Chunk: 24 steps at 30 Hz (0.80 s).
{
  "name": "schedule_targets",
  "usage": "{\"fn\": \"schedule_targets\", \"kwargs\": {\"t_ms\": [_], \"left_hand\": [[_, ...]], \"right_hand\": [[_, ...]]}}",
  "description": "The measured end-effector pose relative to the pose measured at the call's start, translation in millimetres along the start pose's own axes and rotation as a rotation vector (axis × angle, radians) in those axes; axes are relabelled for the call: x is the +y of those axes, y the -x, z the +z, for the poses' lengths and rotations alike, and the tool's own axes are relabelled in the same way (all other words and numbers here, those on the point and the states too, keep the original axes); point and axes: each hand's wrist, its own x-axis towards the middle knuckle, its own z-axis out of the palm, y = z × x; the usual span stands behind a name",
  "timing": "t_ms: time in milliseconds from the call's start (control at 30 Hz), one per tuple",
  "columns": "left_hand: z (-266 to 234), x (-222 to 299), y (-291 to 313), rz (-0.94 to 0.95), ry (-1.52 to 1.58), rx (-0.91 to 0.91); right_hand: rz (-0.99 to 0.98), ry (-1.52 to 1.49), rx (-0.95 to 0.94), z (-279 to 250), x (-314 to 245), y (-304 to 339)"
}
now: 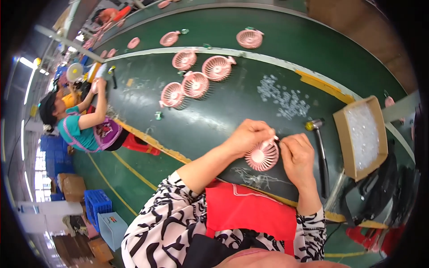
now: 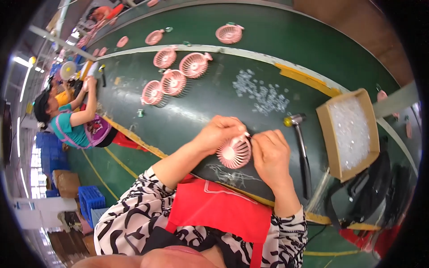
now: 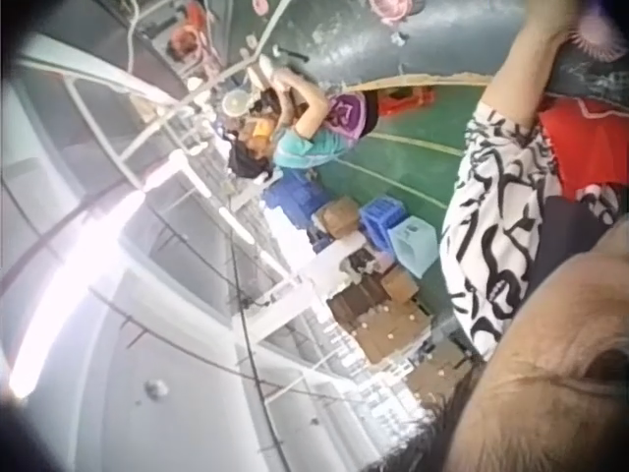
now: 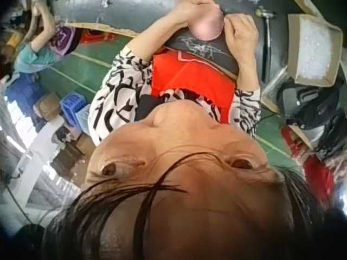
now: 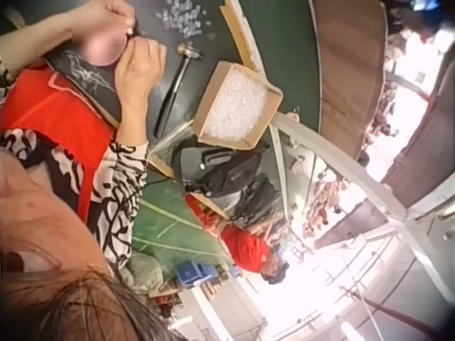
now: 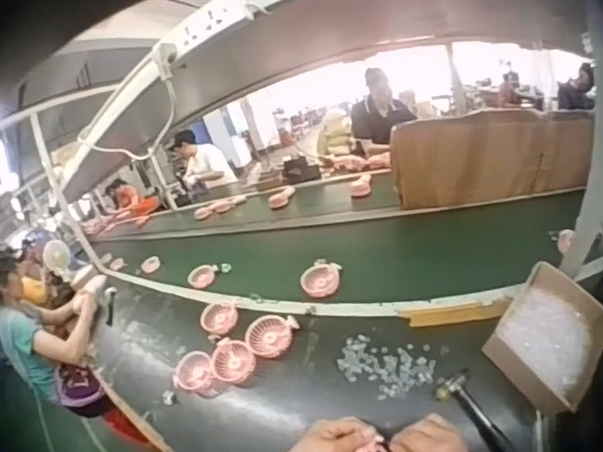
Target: The person assembles portable fan covers by inserting small plastic components into the fan grilles by hand, tapping them with a mallet, and placing the assembled parts onto the conveyor belt.
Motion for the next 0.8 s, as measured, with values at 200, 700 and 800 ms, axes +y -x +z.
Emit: {"fn": "schedule_targets", "kwargs": {"t_ms": [200,700,800], "left_hand": [[8,-1,-10,-0.206,-0.014,-0.054],[-5,-3,5,0.518,-1.132,0.259],[0,-12,19,0.431,-1.172,0.238]], "right_hand": [[0.097,-0.003,-0.078,-2,9,6],[0.377,0.641,-0.043,-44,43,39],[0.382,0.408,0.033,-46,22,30]]}}
